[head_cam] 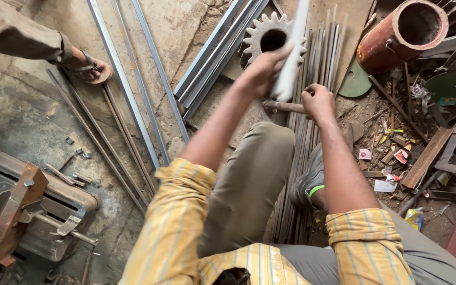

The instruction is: The person picks up metal rods and organizes them by placing them together with others on the floor, occasionally using a hammer to align them.

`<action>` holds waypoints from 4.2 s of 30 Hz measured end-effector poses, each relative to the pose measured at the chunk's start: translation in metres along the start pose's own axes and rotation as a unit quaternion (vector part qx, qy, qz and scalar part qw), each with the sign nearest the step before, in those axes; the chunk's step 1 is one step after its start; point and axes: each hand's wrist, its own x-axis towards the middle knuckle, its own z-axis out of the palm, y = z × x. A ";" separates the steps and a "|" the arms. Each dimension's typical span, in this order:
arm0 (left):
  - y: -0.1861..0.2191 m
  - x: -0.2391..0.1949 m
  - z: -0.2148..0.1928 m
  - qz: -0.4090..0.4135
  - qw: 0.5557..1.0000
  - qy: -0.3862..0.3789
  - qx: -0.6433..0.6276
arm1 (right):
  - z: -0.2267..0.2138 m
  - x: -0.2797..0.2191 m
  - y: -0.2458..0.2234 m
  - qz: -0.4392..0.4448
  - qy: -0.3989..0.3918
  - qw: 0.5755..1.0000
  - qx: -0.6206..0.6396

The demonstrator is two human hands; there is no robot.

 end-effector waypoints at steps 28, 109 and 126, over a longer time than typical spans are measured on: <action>-0.094 -0.020 -0.135 0.004 0.645 0.271 0.715 | 0.100 -0.069 0.150 0.245 -0.123 0.865 0.421; 0.003 -0.020 0.146 0.121 0.883 -0.348 -0.290 | 0.054 -0.026 0.088 0.077 -0.003 0.997 -0.031; 0.015 -0.018 0.166 0.136 0.958 -0.184 -0.173 | 0.061 -0.026 0.092 0.064 0.013 0.997 -0.037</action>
